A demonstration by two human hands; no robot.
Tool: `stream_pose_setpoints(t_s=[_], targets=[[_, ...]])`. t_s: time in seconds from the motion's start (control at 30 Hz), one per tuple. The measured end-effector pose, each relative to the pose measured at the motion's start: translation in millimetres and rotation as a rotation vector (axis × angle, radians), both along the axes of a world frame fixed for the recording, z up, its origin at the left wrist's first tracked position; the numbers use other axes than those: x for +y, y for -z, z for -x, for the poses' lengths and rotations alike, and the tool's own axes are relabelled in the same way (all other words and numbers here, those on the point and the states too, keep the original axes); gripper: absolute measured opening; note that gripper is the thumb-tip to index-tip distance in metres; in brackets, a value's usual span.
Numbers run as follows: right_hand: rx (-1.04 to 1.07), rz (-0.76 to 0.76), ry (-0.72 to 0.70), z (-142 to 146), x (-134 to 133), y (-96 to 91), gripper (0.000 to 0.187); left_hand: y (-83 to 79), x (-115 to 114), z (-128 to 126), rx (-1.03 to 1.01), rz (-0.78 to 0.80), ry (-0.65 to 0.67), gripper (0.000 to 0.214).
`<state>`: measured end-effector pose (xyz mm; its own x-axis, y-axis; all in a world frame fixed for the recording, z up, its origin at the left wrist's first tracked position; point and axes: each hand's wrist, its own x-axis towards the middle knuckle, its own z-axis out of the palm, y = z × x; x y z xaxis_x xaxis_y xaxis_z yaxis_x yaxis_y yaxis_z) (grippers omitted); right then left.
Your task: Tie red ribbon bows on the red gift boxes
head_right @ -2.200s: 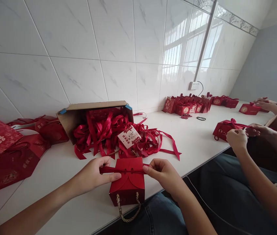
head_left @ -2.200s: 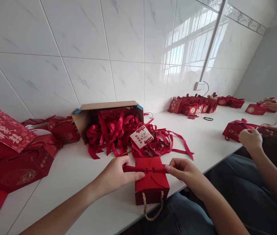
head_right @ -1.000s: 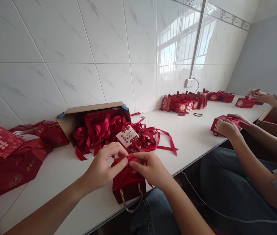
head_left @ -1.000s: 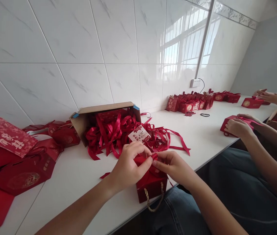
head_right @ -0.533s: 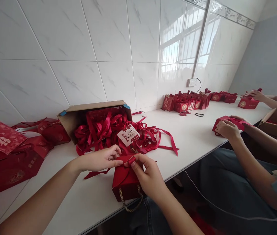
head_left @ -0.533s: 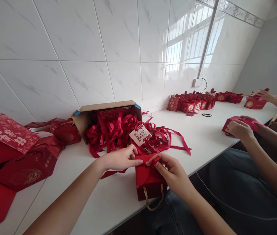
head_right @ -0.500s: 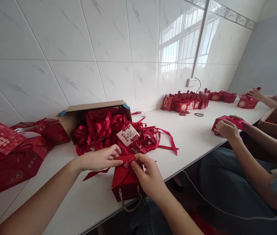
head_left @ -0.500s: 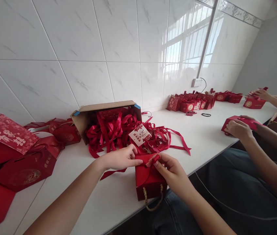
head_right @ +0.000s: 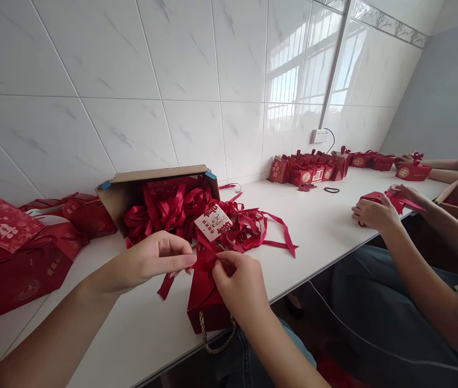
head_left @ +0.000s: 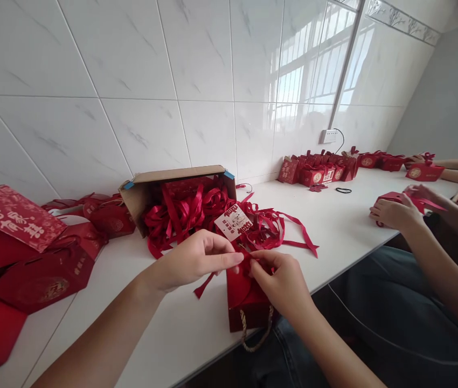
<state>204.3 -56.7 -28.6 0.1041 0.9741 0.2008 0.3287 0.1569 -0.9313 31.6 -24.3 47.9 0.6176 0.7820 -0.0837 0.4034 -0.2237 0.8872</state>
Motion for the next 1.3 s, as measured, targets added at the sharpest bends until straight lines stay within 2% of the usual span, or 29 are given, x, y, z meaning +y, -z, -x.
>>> stream_pose_setpoints(t_s=[0.1,0.17,0.27,0.37,0.47,0.53,0.6,0.77,0.87,1.0,1.1,1.2,1.3], targets=[[-0.083,-0.17,-0.115,0.4,-6.1,1.4,0.02,7.6,-4.1,-10.9,-0.221,0.013,-0.022,0.02],[-0.112,-0.259,-0.197,0.0,-9.7,2.2,0.018,14.6,-4.1,-17.0,-0.31,0.005,0.021,0.021],[-0.12,-0.267,-0.199,-0.5,-10.4,4.0,0.022,20.9,-1.7,-20.3,-0.355,0.003,0.108,0.038],[-0.053,-0.165,-0.172,-0.7,-6.4,6.4,0.033,20.5,2.5,-15.8,-0.251,-0.057,0.008,0.049],[0.054,-0.079,-0.206,-1.4,-2.8,7.9,0.035,18.2,6.2,-8.5,0.004,-0.154,-0.059,0.049],[0.084,-0.066,-0.212,-2.3,-1.9,8.0,0.036,18.5,7.7,-5.9,0.148,-0.244,-0.063,0.041],[0.086,-0.075,-0.217,-3.6,-2.1,7.8,0.036,20.8,8.8,-6.1,0.203,-0.304,-0.084,0.029],[0.091,-0.12,-0.193,-5.9,-4.0,10.0,0.027,29.3,9.1,-12.3,0.179,-0.295,-0.134,0.025],[0.16,-0.121,-0.11,-5.1,-3.9,13.6,0.015,33.2,7.2,-16.6,0.127,-0.29,-0.093,0.022],[0.118,-0.105,0.032,-4.0,-3.9,14.9,0.02,37.5,7.0,-21.2,0.04,-0.272,-0.049,0.017],[0.003,-0.214,0.001,-7.4,-5.2,12.2,0.007,39.1,8.9,-22.9,0.01,-0.268,-0.046,0.015],[-0.124,-0.314,-0.068,-13.3,-6.8,10.7,0.018,39.7,10.0,-24.0,0.005,-0.279,-0.088,0.013],[-0.214,-0.321,-0.09,-17.3,-7.4,13.4,0.02,40.5,9.7,-24.4,0.023,-0.296,-0.157,0.011]])
